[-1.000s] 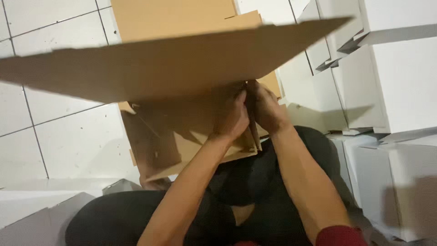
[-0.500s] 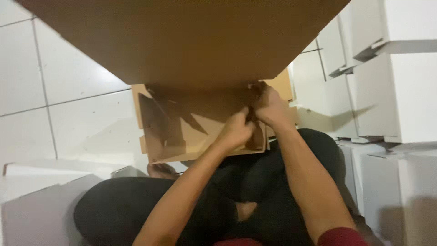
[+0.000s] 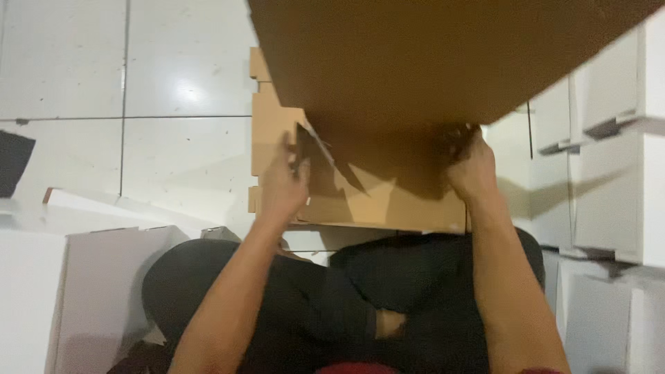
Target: The person sits on the floor and assembles a cardboard box by folding and taping its flaps. They then place a white box inside the assembled cardboard box and continue to fold and tape additional cardboard pieces.
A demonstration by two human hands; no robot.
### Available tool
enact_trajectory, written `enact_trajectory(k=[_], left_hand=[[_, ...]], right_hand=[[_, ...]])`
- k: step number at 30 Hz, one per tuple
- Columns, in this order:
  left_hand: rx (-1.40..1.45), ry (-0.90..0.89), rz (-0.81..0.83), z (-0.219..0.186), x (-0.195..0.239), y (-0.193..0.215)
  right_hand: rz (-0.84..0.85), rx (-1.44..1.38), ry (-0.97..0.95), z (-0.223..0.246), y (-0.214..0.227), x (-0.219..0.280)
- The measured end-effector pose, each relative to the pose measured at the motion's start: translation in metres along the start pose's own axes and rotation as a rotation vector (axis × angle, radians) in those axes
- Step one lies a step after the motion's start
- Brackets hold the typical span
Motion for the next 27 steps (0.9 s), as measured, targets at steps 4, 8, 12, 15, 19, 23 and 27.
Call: enact_trajectory(k=[4, 8, 12, 15, 19, 23, 27], left_hand=[[-0.126, 0.02, 0.012, 0.005, 0.001, 0.001], [-0.184, 0.051, -0.001, 0.018, 0.003, -0.004], [-0.213, -0.013, -0.041, 0.027, 0.0, -0.007], [-0.249, -0.002, -0.051, 0.02, 0.002, -0.002], [-0.206, -0.025, -0.044, 0.011, 0.003, 0.012], [-0.199, 0.006, -0.046, 0.02, -0.013, 0.014], [-0.27, -0.043, -0.077, 0.016, -0.024, 0.019]], right_hand=[[-0.073, -0.029, -0.061, 0.031, 0.004, 0.013], [-0.207, -0.01, -0.199, 0.052, 0.007, 0.03], [-0.406, -0.075, 0.19, 0.105, -0.014, 0.031], [0.146, -0.249, 0.01, 0.173, -0.052, 0.016], [0.263, -0.098, 0.084, 0.177, -0.113, -0.001], [0.043, 0.146, 0.297, 0.172, -0.126, 0.004], [0.031, 0.059, 0.301, 0.167, -0.131, 0.004]])
Point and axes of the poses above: each hand's wrist, its own x-axis away from the middle knuckle, its own y-axis out of the back of the hand, z = x × y, the point moved 6 cm from there along -x, towards the middle knuckle, and after that the axes turned 4 degrees about -x, right-handed, at the moved point
